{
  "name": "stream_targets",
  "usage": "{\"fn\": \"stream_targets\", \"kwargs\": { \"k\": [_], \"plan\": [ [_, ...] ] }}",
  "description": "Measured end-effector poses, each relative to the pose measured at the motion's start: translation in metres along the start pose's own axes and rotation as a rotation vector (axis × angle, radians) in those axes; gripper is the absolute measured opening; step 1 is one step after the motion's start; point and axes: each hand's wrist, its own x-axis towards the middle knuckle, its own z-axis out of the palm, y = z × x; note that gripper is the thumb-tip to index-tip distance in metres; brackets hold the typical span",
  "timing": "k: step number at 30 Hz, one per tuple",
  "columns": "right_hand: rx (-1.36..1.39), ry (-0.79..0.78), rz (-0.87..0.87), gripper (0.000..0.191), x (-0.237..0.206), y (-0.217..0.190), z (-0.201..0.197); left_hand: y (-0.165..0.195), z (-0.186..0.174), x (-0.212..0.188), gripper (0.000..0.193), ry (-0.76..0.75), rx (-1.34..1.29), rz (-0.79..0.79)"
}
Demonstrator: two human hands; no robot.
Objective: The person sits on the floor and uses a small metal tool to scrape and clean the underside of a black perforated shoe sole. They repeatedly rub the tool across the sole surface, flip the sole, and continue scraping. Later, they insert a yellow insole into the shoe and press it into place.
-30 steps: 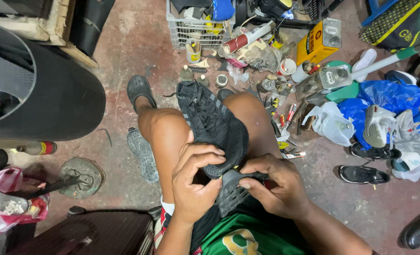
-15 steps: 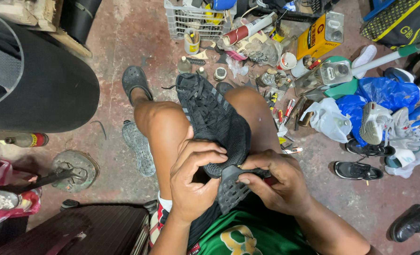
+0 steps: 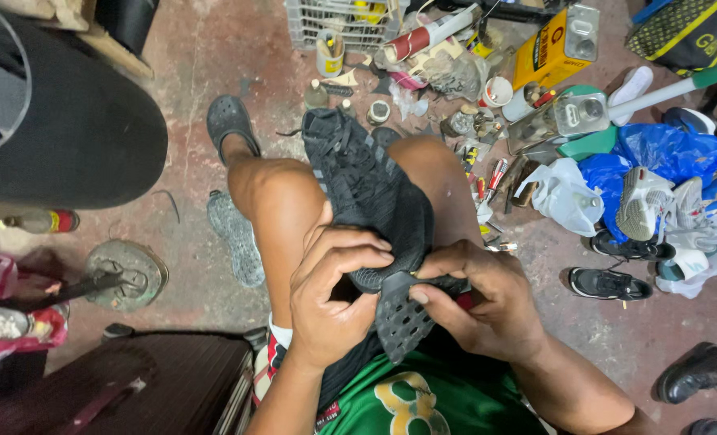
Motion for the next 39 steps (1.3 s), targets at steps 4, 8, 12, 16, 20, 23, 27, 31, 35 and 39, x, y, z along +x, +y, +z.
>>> {"fn": "stream_targets", "kwargs": {
  "k": [4,8,12,16,20,23,27,31,35,39],
  "plan": [
    [0.01,0.01,-0.038,0.022,0.006,-0.003,0.0,0.002,-0.002,0.002,0.033,0.0,0.023,0.059],
    [0.02,0.015,-0.015,0.021,0.01,-0.007,0.001,0.001,-0.001,0.002,0.033,0.012,-0.024,0.001],
    [-0.048,0.0,0.045,0.019,0.017,-0.012,0.0,-0.004,0.001,0.001,0.031,0.054,0.002,0.066],
    [-0.018,-0.015,0.062,0.018,0.022,-0.017,-0.001,-0.007,0.007,-0.002,0.03,0.156,0.026,0.197],
    [-0.038,-0.007,0.015,0.018,0.027,-0.02,-0.002,-0.008,0.011,-0.002,0.03,0.158,0.084,0.342],
    [-0.039,0.001,0.002,0.018,0.027,-0.02,-0.004,-0.009,0.011,0.0,0.028,0.165,0.096,0.317],
    [-0.099,0.034,-0.027,0.019,0.023,-0.021,-0.003,-0.006,0.002,0.004,0.03,0.105,0.109,0.228],
    [-0.049,0.055,0.059,0.021,0.02,-0.025,-0.004,0.003,-0.003,0.01,0.033,0.058,0.114,0.224],
    [-0.013,0.051,0.03,0.028,0.026,-0.024,-0.01,0.016,-0.007,0.021,0.033,0.021,0.173,0.19],
    [0.042,0.076,0.095,0.034,0.031,-0.023,-0.017,0.025,-0.008,0.029,0.034,-0.03,0.16,0.166]
  ]
}}
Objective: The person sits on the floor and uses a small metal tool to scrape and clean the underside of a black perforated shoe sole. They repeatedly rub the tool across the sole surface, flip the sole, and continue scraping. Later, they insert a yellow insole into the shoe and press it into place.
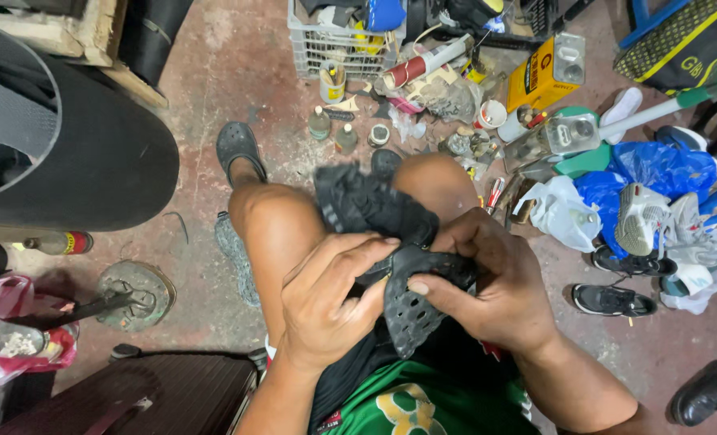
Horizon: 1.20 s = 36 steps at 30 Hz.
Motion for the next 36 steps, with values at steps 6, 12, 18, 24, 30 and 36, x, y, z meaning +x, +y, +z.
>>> {"fn": "stream_targets", "kwargs": {
  "k": [6,12,18,24,30,36],
  "plan": [
    [0.303,-0.08,0.212,0.031,0.009,0.005,0.001,0.001,0.002,0.004,0.04,-0.027,-0.016,-0.134],
    [0.309,-0.102,0.194,0.032,0.016,0.009,0.01,-0.005,0.0,0.0,0.043,-0.041,-0.005,-0.208],
    [0.293,-0.088,0.269,0.03,0.021,0.001,0.024,-0.005,-0.02,-0.005,0.059,-0.114,0.076,-0.172],
    [0.222,-0.073,0.122,0.033,0.017,-0.006,0.036,0.005,-0.023,-0.021,0.033,0.062,-0.062,-0.305],
    [0.054,-0.008,0.06,0.034,0.01,-0.005,0.045,0.01,-0.003,-0.034,0.024,0.252,0.061,-0.37],
    [0.302,-0.115,0.149,0.025,-0.003,0.005,0.042,0.015,-0.007,-0.03,0.029,0.237,-0.002,-0.444]
  ]
}}
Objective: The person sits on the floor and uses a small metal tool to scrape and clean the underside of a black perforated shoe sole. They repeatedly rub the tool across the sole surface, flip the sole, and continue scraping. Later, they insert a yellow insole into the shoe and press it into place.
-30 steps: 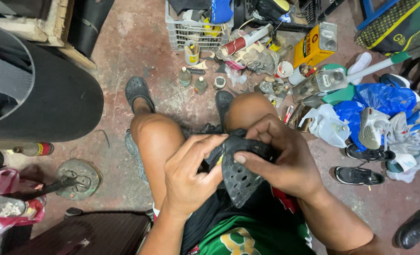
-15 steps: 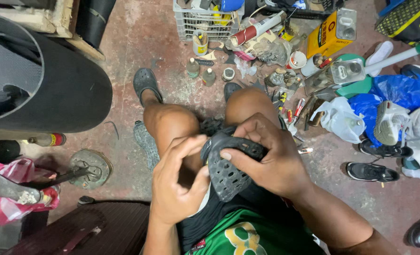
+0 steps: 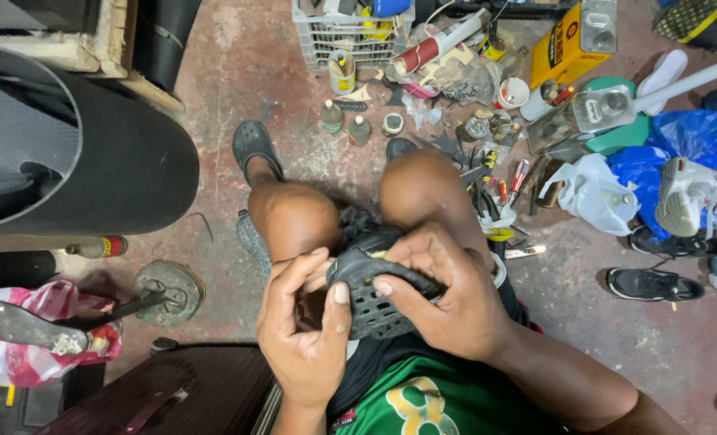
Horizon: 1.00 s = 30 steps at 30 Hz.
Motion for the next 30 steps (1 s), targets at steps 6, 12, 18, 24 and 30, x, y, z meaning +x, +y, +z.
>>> {"fn": "stream_targets", "kwargs": {
  "k": [6,12,18,24,30],
  "plan": [
    [0.114,0.049,-0.075,0.025,-0.01,0.011,0.006,0.005,-0.008,0.003,0.028,-0.112,0.148,0.127],
    [-0.122,0.135,-0.1,0.019,-0.007,0.007,0.0,0.005,-0.004,0.004,0.028,-0.111,0.156,0.101],
    [-0.201,0.185,-0.331,0.019,0.0,0.005,-0.004,0.007,-0.001,0.004,0.028,-0.12,0.155,0.115],
    [-0.052,0.161,-0.238,0.016,0.004,0.006,-0.004,0.006,-0.001,0.005,0.028,-0.126,0.147,0.106],
    [-0.053,0.145,-0.221,0.015,0.006,0.005,-0.005,0.003,-0.002,0.002,0.027,-0.127,0.123,0.069]
  ]
}}
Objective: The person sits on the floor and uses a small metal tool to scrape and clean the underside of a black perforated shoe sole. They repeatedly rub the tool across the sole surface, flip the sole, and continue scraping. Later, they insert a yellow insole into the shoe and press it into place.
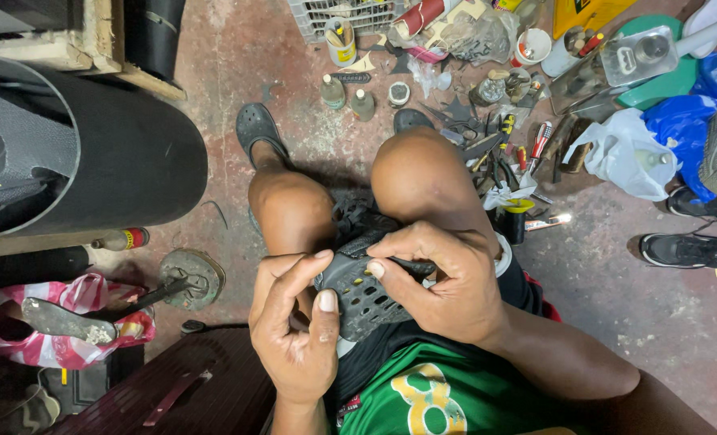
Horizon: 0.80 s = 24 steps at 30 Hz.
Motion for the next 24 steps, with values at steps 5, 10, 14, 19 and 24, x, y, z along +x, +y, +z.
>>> {"fn": "stream_targets", "kwargs": {
  "k": [5,10,14,19,24],
  "plan": [
    [-0.032,-0.013,0.018,0.012,0.003,0.003,0.0,-0.003,0.002,-0.001,0.03,0.027,-0.073,-0.126],
    [0.129,-0.035,0.111,0.012,0.002,0.01,0.0,-0.007,0.012,-0.002,0.031,0.165,-0.472,-0.18],
    [0.17,-0.019,0.125,0.014,0.002,0.016,0.0,-0.001,0.011,-0.012,0.015,0.247,0.036,0.007],
    [0.156,-0.004,0.194,0.013,0.004,0.018,0.002,0.005,0.012,-0.019,0.018,0.236,0.033,-0.064],
    [0.148,0.007,0.227,0.012,0.006,0.019,0.003,0.005,0.014,-0.019,0.014,0.235,-0.058,-0.195]
  ]
}}
